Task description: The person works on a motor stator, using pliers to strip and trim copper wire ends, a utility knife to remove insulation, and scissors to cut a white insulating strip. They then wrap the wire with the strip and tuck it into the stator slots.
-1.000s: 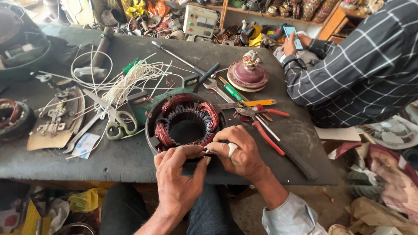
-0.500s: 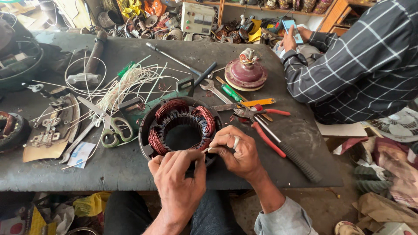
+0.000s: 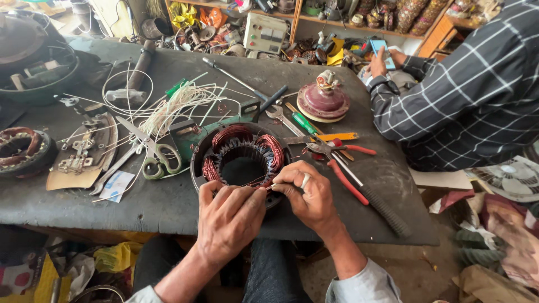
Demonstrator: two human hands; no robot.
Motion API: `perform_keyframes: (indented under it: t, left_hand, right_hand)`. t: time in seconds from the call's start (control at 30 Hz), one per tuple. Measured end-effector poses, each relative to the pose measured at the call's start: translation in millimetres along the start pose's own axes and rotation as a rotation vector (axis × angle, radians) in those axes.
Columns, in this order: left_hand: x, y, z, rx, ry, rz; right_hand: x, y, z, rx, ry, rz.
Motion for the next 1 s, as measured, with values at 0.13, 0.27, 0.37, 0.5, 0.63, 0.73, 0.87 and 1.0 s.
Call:
perform_keyframes:
  t: [0.13,0.27,0.37,0.5,0.63,0.73,0.87,1.0]
  left_hand:
    - [-1,-3,-3,-0.043,-0.036,-0.031]
    - [-4,-7,-7,-0.117,-0.075,-0.025]
    - [-7,-7,-11,-0.092,-0.067,0.022]
    - [-14,-10,-15,-0.067,0.052,0.058]
    - [-19,-12,-15,-0.08,0.094,0.105]
    - [-22,-10,-12,-0.084,0.104,0.169]
    - [-23,-11,-9,-0.101,0.073,0.18]
    - [-23,-12,-8,-0.122,0.041,0.152]
  right_hand:
    - [-7,0,-3,-0.01,0.03,0.031]
    - [-7,0,-3,-0.033,0.002,0.031]
    - [-5,2,-3,-0.031,-0.044,-0.022]
    - [-5,5,-4,-0.021,-0.061,-0.032]
    - [-4,5,-6,-0.015,-0.058,-0.006]
    - [-5,4,-6,-0.01,-0.043,-0.003]
    - [-11,0,-6,-0.025,0.003,0.066]
    - [-12,-4,-8,-0.04,0.001,0.079]
Point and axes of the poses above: each hand's wrist, its own z-axis away from the middle knuckle, its own y-axis out of the back of the hand, x = y × z, the point moved 9 cm from there along -z, towards the middle knuckle, and after that the axes turned 2 degrees about -x, right-handed, at the moved point
